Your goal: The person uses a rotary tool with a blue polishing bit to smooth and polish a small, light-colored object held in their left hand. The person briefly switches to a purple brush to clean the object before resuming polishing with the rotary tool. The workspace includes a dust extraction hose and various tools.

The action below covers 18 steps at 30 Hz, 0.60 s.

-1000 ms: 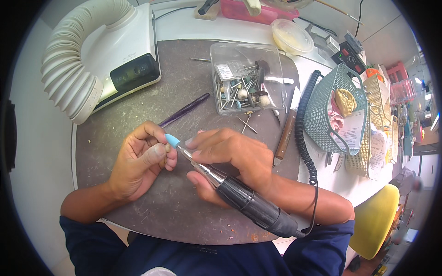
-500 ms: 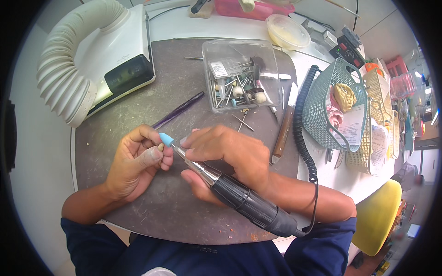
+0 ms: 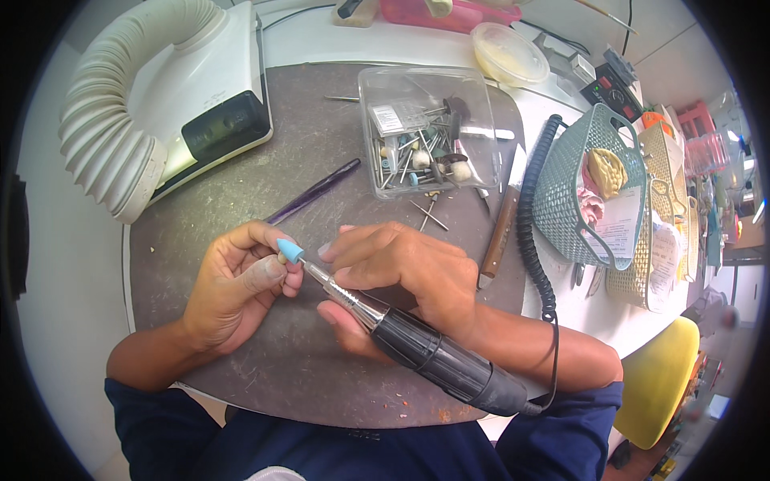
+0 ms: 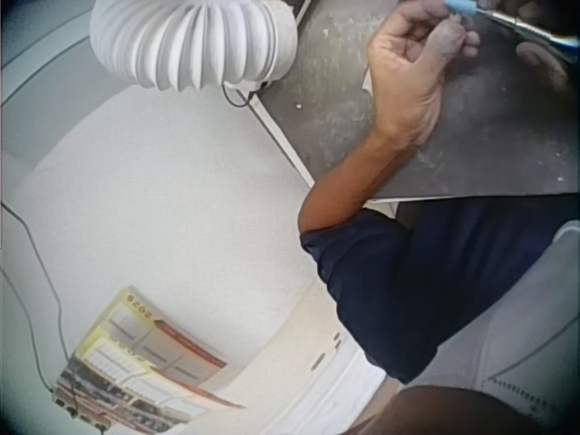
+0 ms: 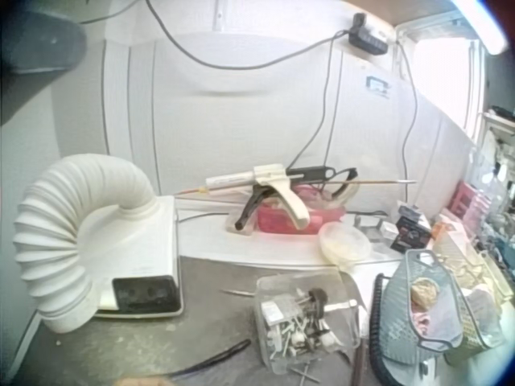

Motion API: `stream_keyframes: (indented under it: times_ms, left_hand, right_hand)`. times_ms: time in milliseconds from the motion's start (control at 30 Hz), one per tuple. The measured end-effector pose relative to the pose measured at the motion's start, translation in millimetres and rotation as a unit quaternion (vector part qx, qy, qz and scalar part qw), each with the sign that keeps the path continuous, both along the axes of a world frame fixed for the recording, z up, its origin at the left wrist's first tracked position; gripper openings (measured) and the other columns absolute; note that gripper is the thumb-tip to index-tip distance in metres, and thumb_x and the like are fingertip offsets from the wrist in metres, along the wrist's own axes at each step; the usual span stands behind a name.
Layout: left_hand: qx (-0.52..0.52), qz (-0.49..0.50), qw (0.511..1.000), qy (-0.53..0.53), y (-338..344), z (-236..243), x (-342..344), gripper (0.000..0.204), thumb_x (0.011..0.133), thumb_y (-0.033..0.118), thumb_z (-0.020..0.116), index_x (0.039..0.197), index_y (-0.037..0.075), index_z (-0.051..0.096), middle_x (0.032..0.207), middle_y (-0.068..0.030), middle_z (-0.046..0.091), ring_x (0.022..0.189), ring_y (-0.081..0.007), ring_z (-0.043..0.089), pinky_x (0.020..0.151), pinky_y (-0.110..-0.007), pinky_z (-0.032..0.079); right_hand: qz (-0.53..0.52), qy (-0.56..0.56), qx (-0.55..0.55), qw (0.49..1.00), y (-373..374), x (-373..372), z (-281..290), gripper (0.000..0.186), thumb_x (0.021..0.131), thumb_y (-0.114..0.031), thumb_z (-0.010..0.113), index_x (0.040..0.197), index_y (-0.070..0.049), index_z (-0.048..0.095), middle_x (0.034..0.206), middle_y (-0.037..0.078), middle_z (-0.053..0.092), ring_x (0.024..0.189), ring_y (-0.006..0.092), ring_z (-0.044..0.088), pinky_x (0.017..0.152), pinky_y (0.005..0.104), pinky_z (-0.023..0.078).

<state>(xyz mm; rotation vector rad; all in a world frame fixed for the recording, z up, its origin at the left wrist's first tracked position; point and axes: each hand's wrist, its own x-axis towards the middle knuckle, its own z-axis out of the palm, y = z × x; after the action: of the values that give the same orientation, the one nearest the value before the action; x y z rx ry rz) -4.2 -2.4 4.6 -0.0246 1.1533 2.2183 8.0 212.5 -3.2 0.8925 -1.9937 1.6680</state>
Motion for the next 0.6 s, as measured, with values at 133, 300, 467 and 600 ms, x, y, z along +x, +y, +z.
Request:
stream_keyframes:
  times_ms: [133,300,467,600]
  left_hand:
    - [-0.009,-0.001,1.0,-0.014,0.1,3.6,-1.0,0.019,0.089,0.004,0.068,0.106,0.002,0.059,0.094,-0.0089,0.063,0.085,-0.0146,0.061,0.077,-0.027,0.05]
    - [-0.012,0.0,1.0,-0.005,0.4,-1.2,-0.4,0.017,0.09,0.003,0.068,0.104,0.003,0.059,0.094,-0.0088,0.063,0.082,-0.014,0.062,0.075,-0.026,0.05]
    - [-0.029,-0.001,1.0,-0.011,1.3,3.3,-0.4,0.015,0.09,0.001,0.067,0.102,0.003,0.059,0.094,-0.009,0.063,0.082,-0.0139,0.062,0.075,-0.026,0.051]
    - [-0.025,0.002,1.0,-0.008,1.2,3.0,-0.1,0.015,0.09,0.001,0.067,0.102,0.003,0.059,0.094,-0.0094,0.063,0.082,-0.0139,0.062,0.074,-0.026,0.051]
  right_hand:
    - [0.046,0.015,0.082,0.995,8.1,-2.7,1.3,0.039,0.076,-0.006,0.08,0.102,-0.001,0.051,0.083,0.016,0.067,0.09,0.032,0.07,0.091,0.049,0.053]
    - [0.033,0.031,0.085,0.995,5.9,-1.3,2.4,0.038,0.073,-0.006,0.081,0.098,-0.001,0.053,0.083,0.017,0.067,0.087,0.0318,0.071,0.085,0.0478,0.057]
    - [0.039,0.037,0.086,0.995,5.4,-2.8,3.1,0.037,0.073,-0.006,0.08,0.099,-0.001,0.053,0.083,0.017,0.067,0.086,0.0321,0.071,0.085,0.0478,0.057]
    - [0.034,0.036,0.093,0.994,6.8,-3.1,2.4,0.039,0.074,-0.007,0.081,0.101,0.0,0.053,0.082,0.017,0.067,0.087,0.0324,0.071,0.084,0.0482,0.057]
